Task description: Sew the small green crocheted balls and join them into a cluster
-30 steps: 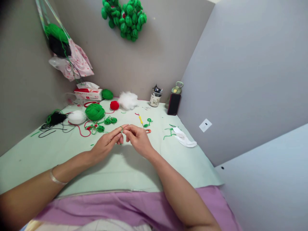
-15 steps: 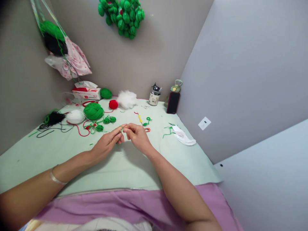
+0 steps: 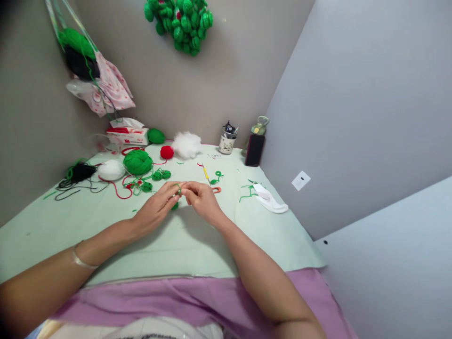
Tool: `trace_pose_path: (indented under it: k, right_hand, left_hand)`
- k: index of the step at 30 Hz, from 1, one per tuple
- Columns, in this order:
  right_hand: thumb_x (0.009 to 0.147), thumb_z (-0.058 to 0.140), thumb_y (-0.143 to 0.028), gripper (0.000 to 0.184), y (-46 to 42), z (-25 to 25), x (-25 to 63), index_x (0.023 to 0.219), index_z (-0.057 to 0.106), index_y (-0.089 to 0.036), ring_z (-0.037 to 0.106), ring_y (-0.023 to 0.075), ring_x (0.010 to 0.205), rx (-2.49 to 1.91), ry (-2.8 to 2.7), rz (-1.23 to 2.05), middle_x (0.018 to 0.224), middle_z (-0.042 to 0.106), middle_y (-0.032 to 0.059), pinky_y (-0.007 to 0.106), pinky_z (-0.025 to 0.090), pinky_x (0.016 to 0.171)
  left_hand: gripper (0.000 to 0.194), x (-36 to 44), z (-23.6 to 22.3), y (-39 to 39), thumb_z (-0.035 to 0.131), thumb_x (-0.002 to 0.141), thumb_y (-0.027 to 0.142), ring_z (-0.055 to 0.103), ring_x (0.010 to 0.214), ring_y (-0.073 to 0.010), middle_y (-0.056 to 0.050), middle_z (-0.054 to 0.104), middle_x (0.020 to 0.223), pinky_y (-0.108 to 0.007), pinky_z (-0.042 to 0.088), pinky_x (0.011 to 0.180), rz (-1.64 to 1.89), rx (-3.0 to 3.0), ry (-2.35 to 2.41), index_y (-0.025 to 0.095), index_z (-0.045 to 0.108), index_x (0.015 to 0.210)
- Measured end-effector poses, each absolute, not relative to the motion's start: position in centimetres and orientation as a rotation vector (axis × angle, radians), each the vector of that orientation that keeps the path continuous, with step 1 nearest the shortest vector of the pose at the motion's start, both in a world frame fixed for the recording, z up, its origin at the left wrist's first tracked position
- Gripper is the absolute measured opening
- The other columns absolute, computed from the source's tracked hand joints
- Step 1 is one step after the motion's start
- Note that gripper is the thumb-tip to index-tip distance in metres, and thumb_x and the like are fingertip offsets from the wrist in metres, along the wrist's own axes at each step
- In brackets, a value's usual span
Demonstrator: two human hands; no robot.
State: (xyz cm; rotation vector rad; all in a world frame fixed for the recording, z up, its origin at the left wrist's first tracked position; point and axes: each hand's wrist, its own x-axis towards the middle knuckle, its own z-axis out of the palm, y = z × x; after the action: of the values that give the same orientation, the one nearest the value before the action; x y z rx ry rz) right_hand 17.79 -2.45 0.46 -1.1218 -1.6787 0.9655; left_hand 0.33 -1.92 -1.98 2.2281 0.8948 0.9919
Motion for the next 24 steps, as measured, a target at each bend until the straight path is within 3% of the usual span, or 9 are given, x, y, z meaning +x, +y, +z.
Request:
trace_pose_path:
  k: [10,24]
  right_hand:
    - [0.084,0.058,-0.039,0.025,-2.1,0.1,18.0,0.071,0.059,-0.017,0.035,0.0091,0.051,-1.12,-1.644,0.996,0.054,0.047,-0.0048,0.024,0.028,0.052]
    - [0.083,0.061,-0.042,0.028,-1.6,-0.7,18.4,0.071,0.059,-0.016,0.035,0.0086,0.05,-1.126,-1.619,1.062,0.052,0.048,-0.0051,0.024,0.028,0.052]
  left_hand:
    - [0.043,-0.1,-2.6,-1.3,0.033,0.1,0.027,0.041,0.137,-0.0269,-0.012,0.045,0.149,-0.051,0.031,0.116,0.934,2.415,1.037,0.021,0.053,0.138]
    - [0.041,-0.2,-2.6,-1.1,0.033,0.101,0.031,0.035,0.144,-0.027,-0.013,0.038,0.157,-0.05,0.029,0.118,0.87,2.474,1.016,0.018,0.057,0.131]
